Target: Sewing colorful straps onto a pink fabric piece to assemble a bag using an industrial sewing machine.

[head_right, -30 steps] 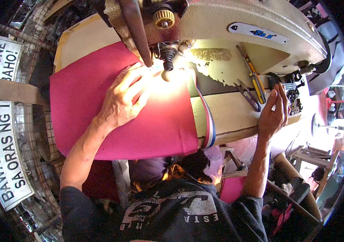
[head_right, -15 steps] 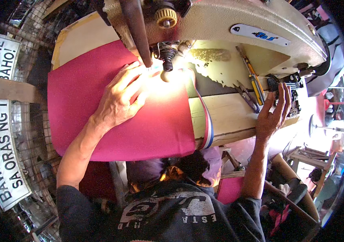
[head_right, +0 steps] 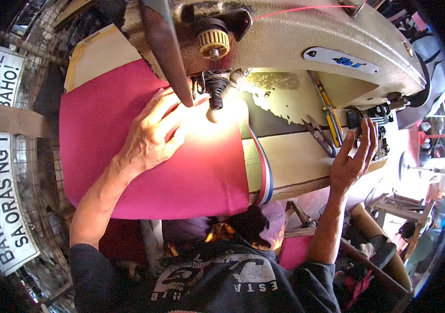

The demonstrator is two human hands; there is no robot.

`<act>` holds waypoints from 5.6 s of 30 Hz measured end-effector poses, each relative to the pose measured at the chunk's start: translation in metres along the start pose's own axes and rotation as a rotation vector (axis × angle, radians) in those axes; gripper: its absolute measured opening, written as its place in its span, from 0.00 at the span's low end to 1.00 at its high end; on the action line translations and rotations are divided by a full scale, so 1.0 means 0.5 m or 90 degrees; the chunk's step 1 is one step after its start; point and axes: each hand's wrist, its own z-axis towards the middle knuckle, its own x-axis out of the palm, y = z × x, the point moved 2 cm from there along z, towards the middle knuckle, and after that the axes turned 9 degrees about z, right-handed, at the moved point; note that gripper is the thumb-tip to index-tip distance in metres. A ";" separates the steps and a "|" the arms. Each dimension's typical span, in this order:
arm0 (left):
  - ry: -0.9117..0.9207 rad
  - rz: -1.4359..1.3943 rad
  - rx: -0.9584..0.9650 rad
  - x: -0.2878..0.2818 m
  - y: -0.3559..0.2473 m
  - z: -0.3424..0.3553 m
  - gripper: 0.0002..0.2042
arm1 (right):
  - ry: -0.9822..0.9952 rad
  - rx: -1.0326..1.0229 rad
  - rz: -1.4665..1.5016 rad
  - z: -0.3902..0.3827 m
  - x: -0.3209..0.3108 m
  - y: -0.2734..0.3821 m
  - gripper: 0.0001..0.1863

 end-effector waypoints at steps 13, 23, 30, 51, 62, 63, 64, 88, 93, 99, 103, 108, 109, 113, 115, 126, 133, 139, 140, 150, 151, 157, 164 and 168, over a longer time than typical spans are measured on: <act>0.026 -0.010 -0.029 0.004 0.002 0.002 0.20 | 0.001 0.004 0.008 -0.001 0.002 -0.008 0.21; 0.037 -0.033 -0.039 0.003 0.007 0.002 0.18 | 0.003 0.025 0.012 -0.002 0.001 -0.010 0.20; 0.040 -0.024 -0.024 0.001 0.022 0.014 0.15 | -0.002 0.022 0.026 -0.003 0.002 -0.017 0.21; 0.048 -0.034 -0.024 0.003 0.028 0.011 0.17 | 0.023 -0.092 -0.087 0.529 -0.148 -0.261 0.24; -0.026 0.030 0.053 0.010 0.034 0.007 0.17 | -0.131 0.013 0.127 0.289 -0.107 -0.496 0.21; -0.037 0.032 0.038 0.012 0.031 0.007 0.15 | -0.073 -0.004 -0.047 0.314 -0.127 -0.473 0.21; -0.031 0.026 0.046 0.012 0.029 0.005 0.15 | -0.070 0.023 0.028 0.356 -0.128 -0.453 0.21; -0.065 -0.001 0.046 -0.002 0.009 0.003 0.15 | 0.108 0.064 0.025 0.001 -0.013 -0.115 0.27; -0.039 0.004 0.053 0.003 0.015 -0.004 0.16 | -0.031 -0.046 0.019 0.080 -0.046 -0.079 0.30; -0.050 -0.079 -0.174 0.024 0.023 0.007 0.27 | -0.089 -0.206 -0.105 0.394 -0.149 -0.183 0.27; 0.010 0.067 -0.145 0.042 0.010 0.019 0.24 | -0.016 0.056 0.079 0.455 -0.139 -0.321 0.24; 0.056 0.061 -0.081 0.047 0.021 0.012 0.21 | -0.105 0.079 0.260 0.396 -0.092 -0.399 0.25; 0.056 0.059 -0.085 0.048 0.026 0.012 0.21 | -0.052 0.019 0.066 0.412 -0.090 -0.398 0.27; 0.124 0.117 -0.084 0.063 0.068 0.044 0.23 | 0.335 0.010 -0.016 0.610 -0.097 -0.395 0.26; 0.173 0.182 -0.071 0.075 0.111 0.084 0.24 | 0.435 0.176 0.113 0.696 -0.085 -0.407 0.25; 0.164 0.080 -0.166 0.097 0.224 0.148 0.22 | 0.556 0.107 -0.013 0.736 -0.044 -0.503 0.22; 0.152 0.035 -0.149 0.104 0.230 0.154 0.22 | 0.053 0.127 0.317 0.552 -0.115 -0.472 0.25; 0.133 0.027 -0.156 0.102 0.220 0.146 0.22 | 0.216 -0.376 -0.160 0.597 -0.107 -0.475 0.28; 0.129 0.056 -0.146 0.100 0.218 0.145 0.22 | 0.187 -0.395 -0.212 0.591 -0.108 -0.480 0.29; 0.106 0.051 -0.138 0.107 0.208 0.138 0.22 | -0.065 0.008 0.131 0.482 -0.074 -0.504 0.26; 0.106 0.047 -0.126 0.107 0.207 0.138 0.22 | -0.089 0.128 0.280 0.486 -0.072 -0.496 0.21; 0.187 0.042 -0.149 0.108 0.209 0.131 0.21 | -0.167 0.018 -0.192 0.352 -0.146 -0.176 0.22; -0.142 0.205 -0.040 0.101 0.200 0.112 0.12 | 0.382 -0.145 0.263 -0.114 -0.117 0.251 0.31; -0.011 0.365 -0.174 0.058 0.167 0.104 0.08 | 0.353 -0.083 0.255 -0.157 -0.053 0.285 0.27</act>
